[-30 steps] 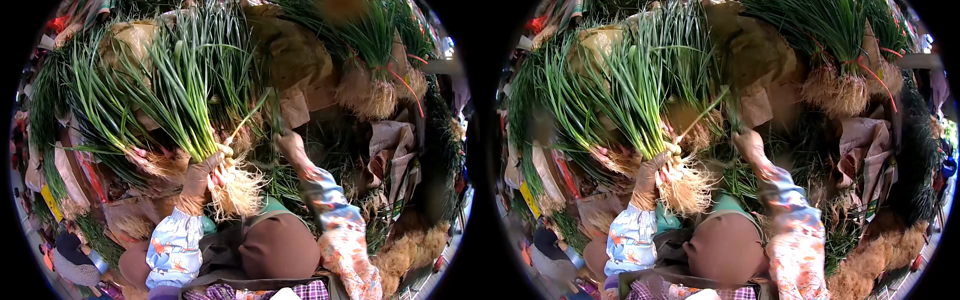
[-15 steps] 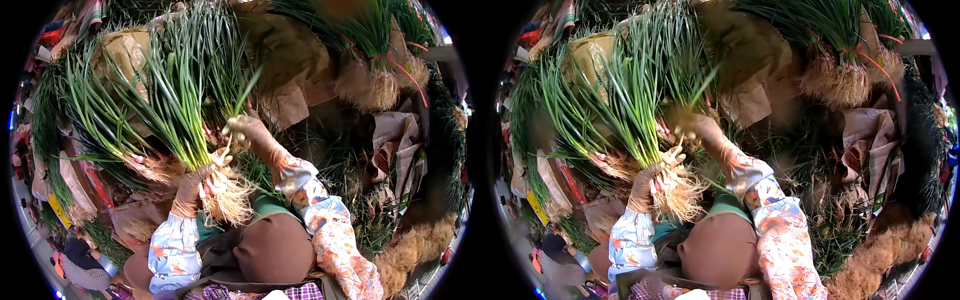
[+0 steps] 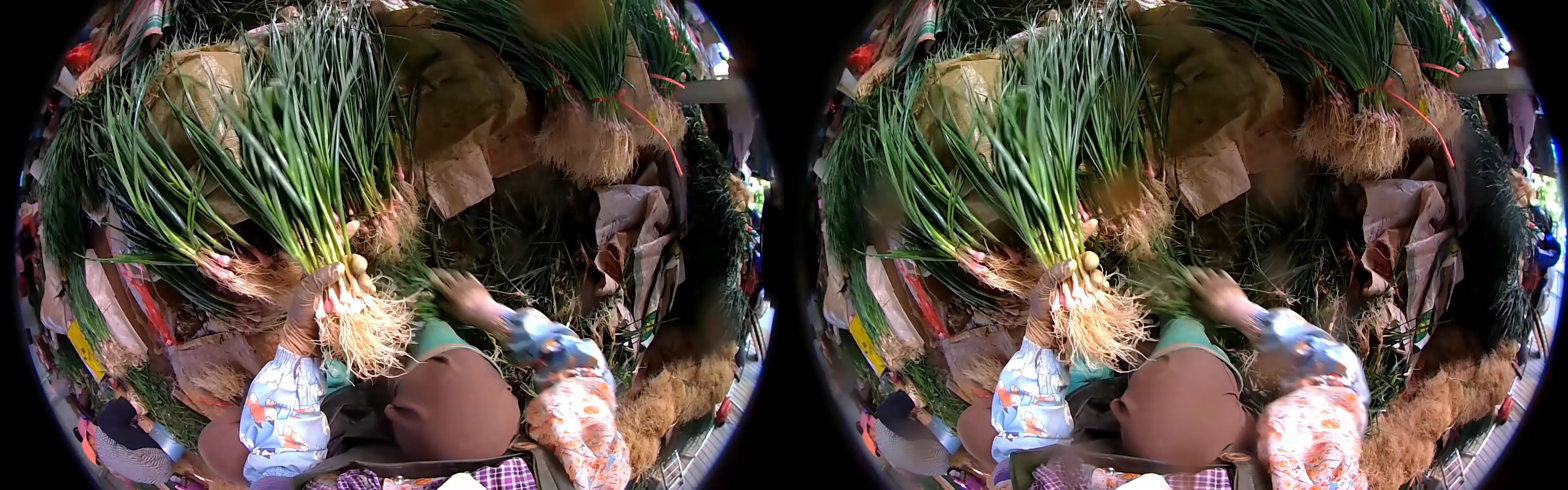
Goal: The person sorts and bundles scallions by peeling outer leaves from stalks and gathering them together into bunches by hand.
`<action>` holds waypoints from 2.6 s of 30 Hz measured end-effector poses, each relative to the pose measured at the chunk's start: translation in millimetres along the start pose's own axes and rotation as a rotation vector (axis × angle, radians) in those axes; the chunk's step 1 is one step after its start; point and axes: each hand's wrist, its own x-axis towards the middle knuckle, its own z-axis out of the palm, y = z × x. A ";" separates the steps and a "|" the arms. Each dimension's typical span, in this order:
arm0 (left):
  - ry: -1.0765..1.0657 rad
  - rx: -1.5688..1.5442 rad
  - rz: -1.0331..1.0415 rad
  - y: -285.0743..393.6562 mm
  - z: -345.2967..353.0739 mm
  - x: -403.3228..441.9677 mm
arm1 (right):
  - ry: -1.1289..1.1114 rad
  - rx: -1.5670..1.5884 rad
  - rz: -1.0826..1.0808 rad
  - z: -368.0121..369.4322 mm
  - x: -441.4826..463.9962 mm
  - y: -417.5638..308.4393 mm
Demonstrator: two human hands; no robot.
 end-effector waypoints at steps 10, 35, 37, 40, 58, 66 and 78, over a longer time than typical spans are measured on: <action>0.005 -0.127 0.084 15.4 25.4 -3.0 | 0.035 -0.084 0.160 -52.2 51.5 70.2; 0.210 0.434 0.109 8.6 44.4 -13.0 | 0.668 0.636 0.713 -58.1 138.7 27.3; -0.096 0.347 0.242 31.0 32.9 -7.4 | 0.165 -0.026 0.644 -51.6 91.0 57.5; -0.552 0.074 0.523 47.1 32.8 -14.1 | -0.632 -0.197 0.077 -20.3 32.7 80.5; 0.103 -0.028 0.150 18.3 22.5 -6.2 | 0.281 0.640 0.207 -115.7 186.2 61.9; 0.215 0.271 0.120 10.5 29.1 -1.3 | 0.225 1.502 0.196 -129.8 142.4 -21.7; 0.301 0.436 -0.036 -9.6 15.0 3.5 | 0.432 1.024 0.119 -126.9 156.6 -82.0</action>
